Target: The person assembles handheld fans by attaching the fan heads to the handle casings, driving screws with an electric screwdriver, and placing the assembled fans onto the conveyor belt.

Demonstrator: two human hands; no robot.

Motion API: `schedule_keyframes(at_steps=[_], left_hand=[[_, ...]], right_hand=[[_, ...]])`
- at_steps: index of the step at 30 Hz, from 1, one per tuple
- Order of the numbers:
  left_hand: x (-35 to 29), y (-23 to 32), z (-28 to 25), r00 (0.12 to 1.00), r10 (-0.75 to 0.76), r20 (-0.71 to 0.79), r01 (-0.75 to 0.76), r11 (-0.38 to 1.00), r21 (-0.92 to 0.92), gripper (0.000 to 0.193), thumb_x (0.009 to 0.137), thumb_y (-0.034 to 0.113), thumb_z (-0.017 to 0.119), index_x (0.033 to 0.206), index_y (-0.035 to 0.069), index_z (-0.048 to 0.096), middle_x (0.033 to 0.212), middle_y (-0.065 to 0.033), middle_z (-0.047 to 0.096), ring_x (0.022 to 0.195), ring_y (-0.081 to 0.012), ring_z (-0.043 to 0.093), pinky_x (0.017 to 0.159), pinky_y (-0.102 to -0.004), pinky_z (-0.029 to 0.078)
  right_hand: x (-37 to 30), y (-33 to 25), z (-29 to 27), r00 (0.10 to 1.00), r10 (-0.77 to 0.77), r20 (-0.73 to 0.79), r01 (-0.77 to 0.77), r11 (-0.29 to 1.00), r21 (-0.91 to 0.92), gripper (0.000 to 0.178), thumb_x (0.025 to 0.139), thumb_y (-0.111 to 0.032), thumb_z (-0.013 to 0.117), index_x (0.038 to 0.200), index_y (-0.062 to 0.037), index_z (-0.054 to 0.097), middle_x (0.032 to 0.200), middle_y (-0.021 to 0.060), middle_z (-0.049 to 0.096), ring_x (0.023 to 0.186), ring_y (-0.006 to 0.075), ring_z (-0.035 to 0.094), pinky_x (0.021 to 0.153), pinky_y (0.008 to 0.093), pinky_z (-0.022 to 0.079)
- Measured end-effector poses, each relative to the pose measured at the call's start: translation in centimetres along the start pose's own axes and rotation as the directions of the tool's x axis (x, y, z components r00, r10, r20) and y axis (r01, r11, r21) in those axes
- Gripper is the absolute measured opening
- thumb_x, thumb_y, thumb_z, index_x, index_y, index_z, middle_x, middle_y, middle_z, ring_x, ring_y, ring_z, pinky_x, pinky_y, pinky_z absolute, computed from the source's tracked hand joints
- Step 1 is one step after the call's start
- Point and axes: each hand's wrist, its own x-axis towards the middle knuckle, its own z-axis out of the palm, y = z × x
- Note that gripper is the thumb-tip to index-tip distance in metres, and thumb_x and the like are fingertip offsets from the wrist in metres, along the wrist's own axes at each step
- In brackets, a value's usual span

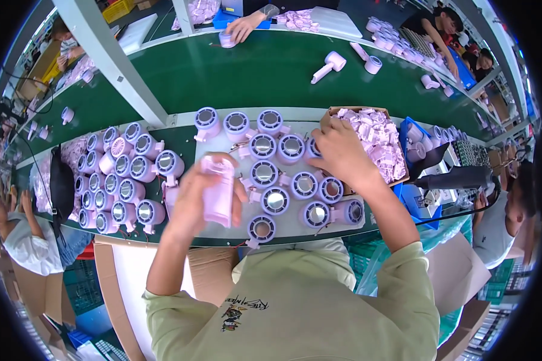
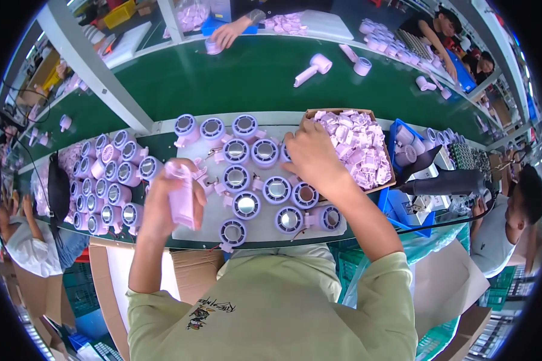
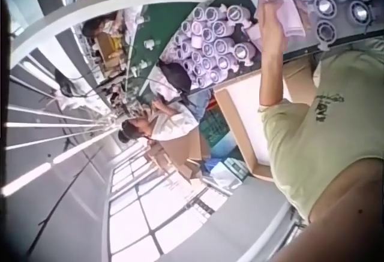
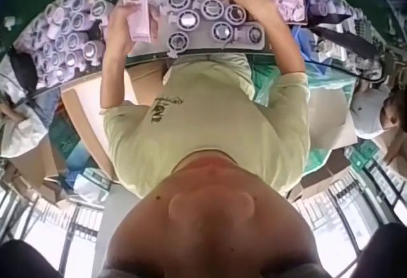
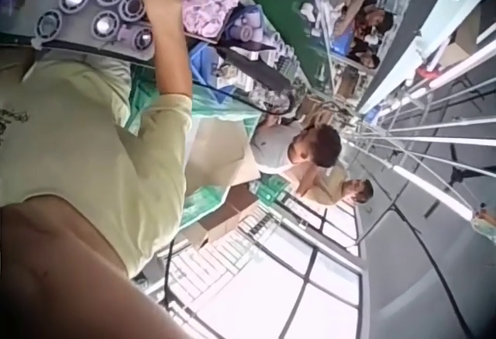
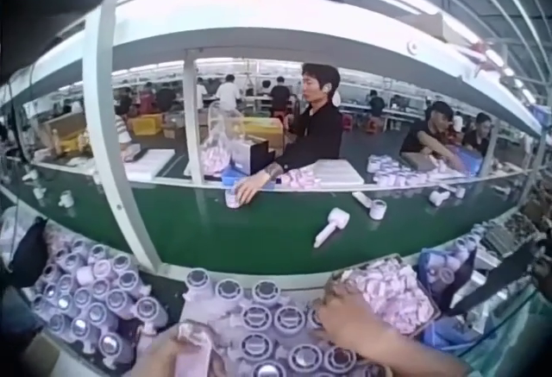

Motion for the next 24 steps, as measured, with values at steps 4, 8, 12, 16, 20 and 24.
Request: schedule_keyframes(at_steps=[4, 8, 12, 16, 20, 24], left_hand=[[0.1, -2.0, 1.6, 0.947, -0.252, 0.201, 0.27, 0.961, -0.065, 0.031, 0.087, 0.024, 0.05, 0.11, 0.003, 0.052, 0.068, -0.0097, 0.057, 0.051, -0.0171, 0.057, 0.044, -0.0295, 0.046], [2.0, -3.0, 2.6, 0.884, -0.425, 0.198, 0.42, 0.905, 0.068, 0.03, 0.089, 0.029, 0.056, 0.103, 0.003, 0.055, 0.068, -0.0067, 0.056, 0.05, -0.0143, 0.055, 0.042, -0.0283, 0.044], [3.8, -2.5, 3.9, 0.821, -0.507, 0.263, 0.449, 0.857, 0.251, 0.033, 0.09, 0.035, 0.06, 0.094, 0.003, 0.057, 0.067, -0.0047, 0.056, 0.051, -0.0128, 0.055, 0.042, -0.0266, 0.043], [3.7, -2.8, 4.7, 0.819, -0.499, 0.283, 0.412, 0.855, 0.314, 0.038, 0.091, 0.041, 0.059, 0.087, 0.003, 0.057, 0.066, -0.0043, 0.056, 0.05, -0.0118, 0.055, 0.042, -0.0262, 0.044], [3.0, -3.3, 4.3, 0.865, -0.44, 0.24, 0.295, 0.834, 0.466, 0.038, 0.093, 0.04, 0.057, 0.087, 0.003, 0.056, 0.069, -0.0057, 0.06, 0.051, -0.0114, 0.057, 0.044, -0.0257, 0.045], [1.7, -3.6, 4.6, 0.917, -0.317, 0.242, 0.152, 0.839, 0.523, 0.039, 0.094, 0.039, 0.055, 0.096, 0.001, 0.06, 0.076, -0.0073, 0.063, 0.054, -0.0106, 0.059, 0.045, -0.0237, 0.045]], right_hand=[[-1.8, -1.2, -3.3, 0.985, 0.074, -0.158, -0.018, 0.945, 0.327, 0.037, 0.072, -0.011, 0.072, 0.108, -0.0088, 0.062, 0.118, 0.0154, 0.056, 0.114, 0.0357, 0.053, 0.092, 0.0422, 0.045], [-3.9, -1.6, -5.2, 0.939, -0.01, -0.345, 0.17, 0.883, 0.437, 0.037, 0.068, 0.003, 0.067, 0.102, -0.0137, 0.066, 0.122, 0.0128, 0.054, 0.113, 0.0355, 0.053, 0.088, 0.0393, 0.048], [-5.6, -1.8, -6.5, 0.891, -0.245, -0.382, 0.379, 0.864, 0.332, 0.039, 0.064, 0.006, 0.065, 0.098, -0.0137, 0.068, 0.123, 0.0104, 0.054, 0.114, 0.0339, 0.054, 0.088, 0.0392, 0.049], [-6.3, -1.7, -6.9, 0.863, -0.361, -0.353, 0.467, 0.837, 0.286, 0.039, 0.062, 0.005, 0.064, 0.096, -0.013, 0.069, 0.124, 0.0085, 0.056, 0.115, 0.0323, 0.054, 0.089, 0.0397, 0.049], [-6.7, -1.6, -6.9, 0.824, -0.448, -0.347, 0.533, 0.821, 0.204, 0.04, 0.06, 0.004, 0.064, 0.096, -0.0135, 0.07, 0.124, 0.0081, 0.057, 0.115, 0.0322, 0.055, 0.089, 0.0401, 0.049], [-6.5, -1.7, -6.3, 0.816, -0.445, -0.369, 0.558, 0.774, 0.299, 0.036, 0.064, 0.003, 0.065, 0.096, -0.0125, 0.071, 0.124, 0.0078, 0.058, 0.114, 0.033, 0.055, 0.089, 0.0409, 0.049]])
